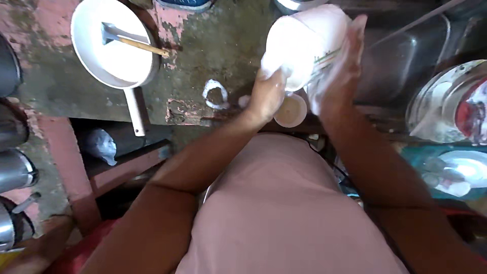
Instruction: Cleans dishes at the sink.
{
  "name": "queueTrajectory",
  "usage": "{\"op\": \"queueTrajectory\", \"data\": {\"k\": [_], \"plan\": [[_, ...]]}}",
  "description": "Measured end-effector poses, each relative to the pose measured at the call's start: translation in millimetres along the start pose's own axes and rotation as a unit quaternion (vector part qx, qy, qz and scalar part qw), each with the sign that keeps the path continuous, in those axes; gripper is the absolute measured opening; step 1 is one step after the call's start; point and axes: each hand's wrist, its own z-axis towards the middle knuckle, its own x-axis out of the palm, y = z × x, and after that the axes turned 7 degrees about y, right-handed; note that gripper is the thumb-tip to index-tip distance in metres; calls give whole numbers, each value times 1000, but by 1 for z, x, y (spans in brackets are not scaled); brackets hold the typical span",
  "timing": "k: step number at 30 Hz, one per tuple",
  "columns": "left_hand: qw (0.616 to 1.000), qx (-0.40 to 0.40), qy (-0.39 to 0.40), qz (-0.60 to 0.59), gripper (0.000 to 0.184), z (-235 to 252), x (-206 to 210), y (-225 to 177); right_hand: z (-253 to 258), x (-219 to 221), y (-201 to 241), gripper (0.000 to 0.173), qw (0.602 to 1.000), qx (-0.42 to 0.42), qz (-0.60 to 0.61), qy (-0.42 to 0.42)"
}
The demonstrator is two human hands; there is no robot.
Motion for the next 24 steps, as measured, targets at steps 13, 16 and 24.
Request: {"op": "queueTrajectory", "data": {"k": [13, 16, 24], "plan": [[814, -28, 21, 580, 49, 11, -2, -14, 11, -63, -36, 18, 967, -99, -234, 33], [819, -47, 29, 571, 57, 13, -7, -12, 4, -63, -40, 38, 957, -141, -160, 199], [924, -33, 11, 381, 44, 10, -23, 6, 9, -33, -30, 34, 968, -61, -183, 162]]}}
